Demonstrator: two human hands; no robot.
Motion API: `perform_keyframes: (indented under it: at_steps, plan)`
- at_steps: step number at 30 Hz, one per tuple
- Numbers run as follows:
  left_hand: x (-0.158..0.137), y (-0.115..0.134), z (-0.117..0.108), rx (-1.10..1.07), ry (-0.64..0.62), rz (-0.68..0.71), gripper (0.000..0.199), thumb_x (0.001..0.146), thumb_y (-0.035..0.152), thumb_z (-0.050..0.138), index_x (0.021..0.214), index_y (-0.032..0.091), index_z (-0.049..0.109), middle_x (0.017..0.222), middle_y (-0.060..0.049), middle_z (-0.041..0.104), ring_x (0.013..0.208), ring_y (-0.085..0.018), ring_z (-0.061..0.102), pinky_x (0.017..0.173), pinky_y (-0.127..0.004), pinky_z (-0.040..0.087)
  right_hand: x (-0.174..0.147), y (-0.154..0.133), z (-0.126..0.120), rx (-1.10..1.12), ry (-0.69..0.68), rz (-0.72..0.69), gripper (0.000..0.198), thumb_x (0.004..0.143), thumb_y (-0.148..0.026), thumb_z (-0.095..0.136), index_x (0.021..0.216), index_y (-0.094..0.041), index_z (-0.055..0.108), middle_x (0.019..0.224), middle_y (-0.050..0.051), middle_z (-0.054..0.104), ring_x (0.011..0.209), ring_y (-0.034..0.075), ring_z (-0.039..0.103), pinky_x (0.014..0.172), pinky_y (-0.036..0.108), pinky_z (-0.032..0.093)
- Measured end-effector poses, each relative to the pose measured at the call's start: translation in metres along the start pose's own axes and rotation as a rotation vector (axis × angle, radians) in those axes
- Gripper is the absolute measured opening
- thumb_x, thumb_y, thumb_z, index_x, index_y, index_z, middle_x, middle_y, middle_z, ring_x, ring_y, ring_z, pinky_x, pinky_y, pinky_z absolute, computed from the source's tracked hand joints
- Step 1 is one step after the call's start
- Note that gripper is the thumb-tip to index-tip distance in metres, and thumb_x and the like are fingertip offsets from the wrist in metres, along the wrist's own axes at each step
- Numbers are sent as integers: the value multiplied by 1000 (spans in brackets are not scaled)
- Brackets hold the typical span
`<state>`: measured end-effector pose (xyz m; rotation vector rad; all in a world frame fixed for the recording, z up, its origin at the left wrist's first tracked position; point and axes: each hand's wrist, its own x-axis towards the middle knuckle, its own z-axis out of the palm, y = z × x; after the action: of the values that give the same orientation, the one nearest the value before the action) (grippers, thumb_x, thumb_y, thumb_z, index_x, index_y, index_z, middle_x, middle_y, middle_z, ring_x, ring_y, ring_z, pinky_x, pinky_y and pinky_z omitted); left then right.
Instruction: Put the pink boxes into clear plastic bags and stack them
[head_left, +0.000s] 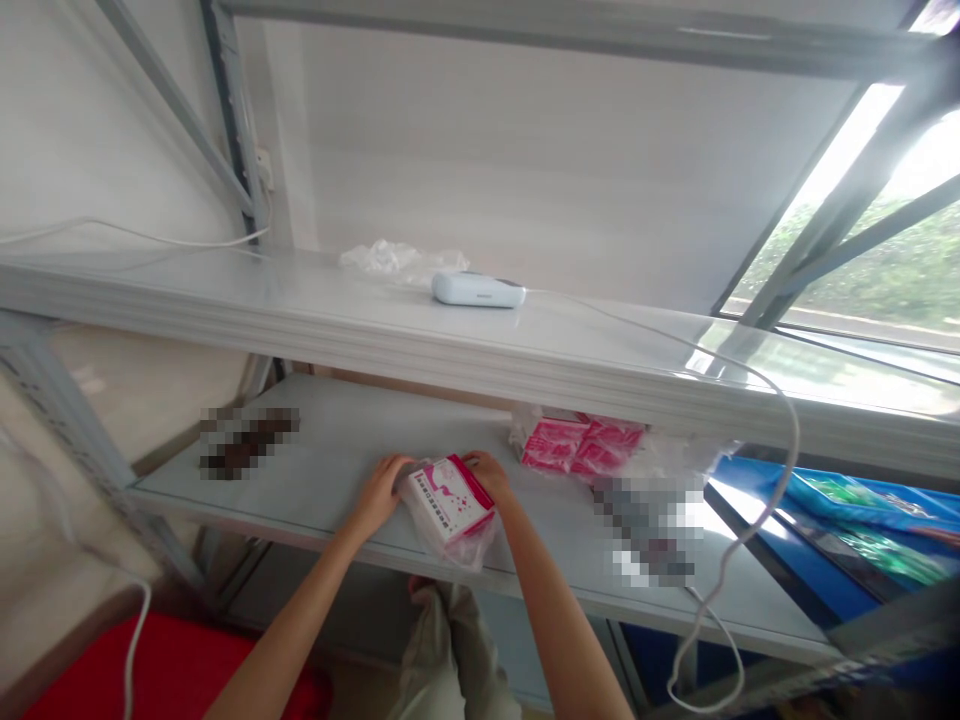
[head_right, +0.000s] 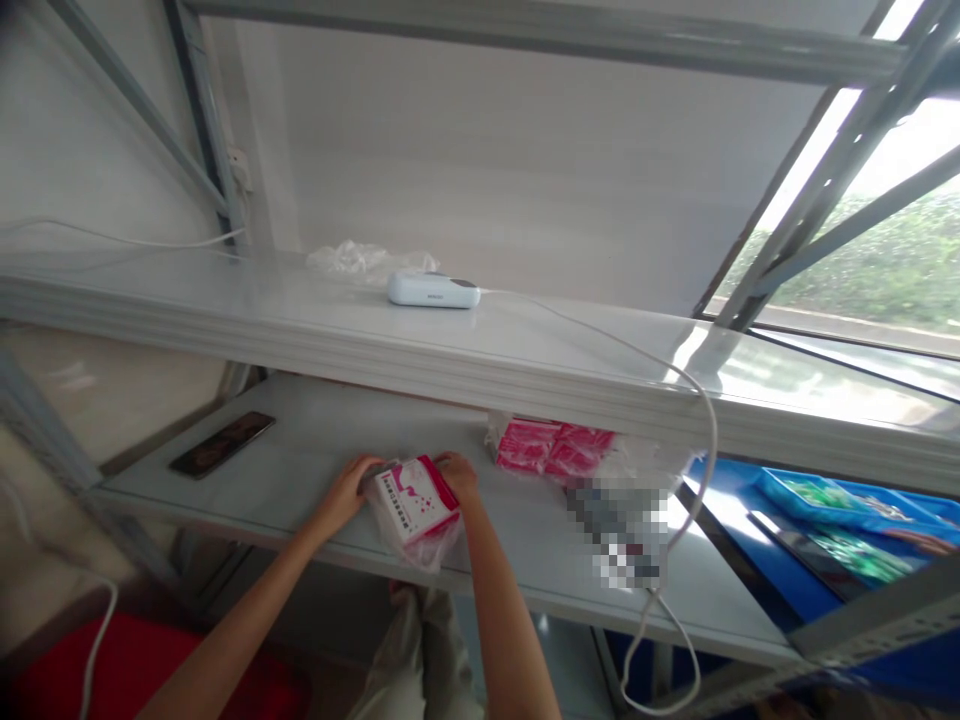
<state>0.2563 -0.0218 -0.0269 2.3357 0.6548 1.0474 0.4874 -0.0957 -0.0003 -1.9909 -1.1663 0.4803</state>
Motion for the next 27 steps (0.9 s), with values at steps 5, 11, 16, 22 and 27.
perform_keyframes:
  at_steps: [5, 11, 16, 22, 27]
  plan:
    - [-34, 20, -12, 72, -25, 70, 50, 77, 4, 47, 122, 26, 54, 131, -5, 52, 124, -19, 47, 106, -40, 38, -14, 9, -4, 47, -36, -79, 23, 69, -23, 65, 90, -16, 71, 67, 5, 69, 70, 21, 65, 67, 30, 47]
    - [-59, 14, -8, 184, -62, -51, 52, 89, 16, 43, 140, 24, 37, 129, -7, 58, 117, -20, 54, 101, -40, 42, -61, 24, -26, 234, -41, -145, 49, 85, -39, 39, 121, -9, 54, 90, 12, 70, 83, 22, 66, 77, 35, 49]
    - [-67, 23, 1, 375, -88, 3, 49, 84, 5, 40, 128, 21, 53, 130, -7, 57, 121, -22, 49, 104, -43, 36, -103, -22, -21, -235, 34, -107, 71, 79, -49, 53, 140, -16, 36, 125, 17, 57, 112, 31, 55, 97, 45, 37]
    - [-80, 40, -1, 455, 1, -22, 42, 85, 8, 43, 121, 24, 58, 136, -8, 50, 125, -26, 42, 105, -50, 31, -114, -78, 4, -621, -104, 19, 108, 59, -62, 71, 147, -21, 23, 145, 23, 32, 129, 40, 36, 101, 55, 23]
    - [-79, 45, -8, 203, 84, -57, 49, 88, 11, 38, 133, 26, 45, 139, -8, 45, 128, -25, 38, 107, -50, 30, -109, -73, 1, -526, -86, -18, 96, 57, -48, 75, 141, -23, 35, 134, 19, 45, 122, 38, 43, 97, 48, 30]
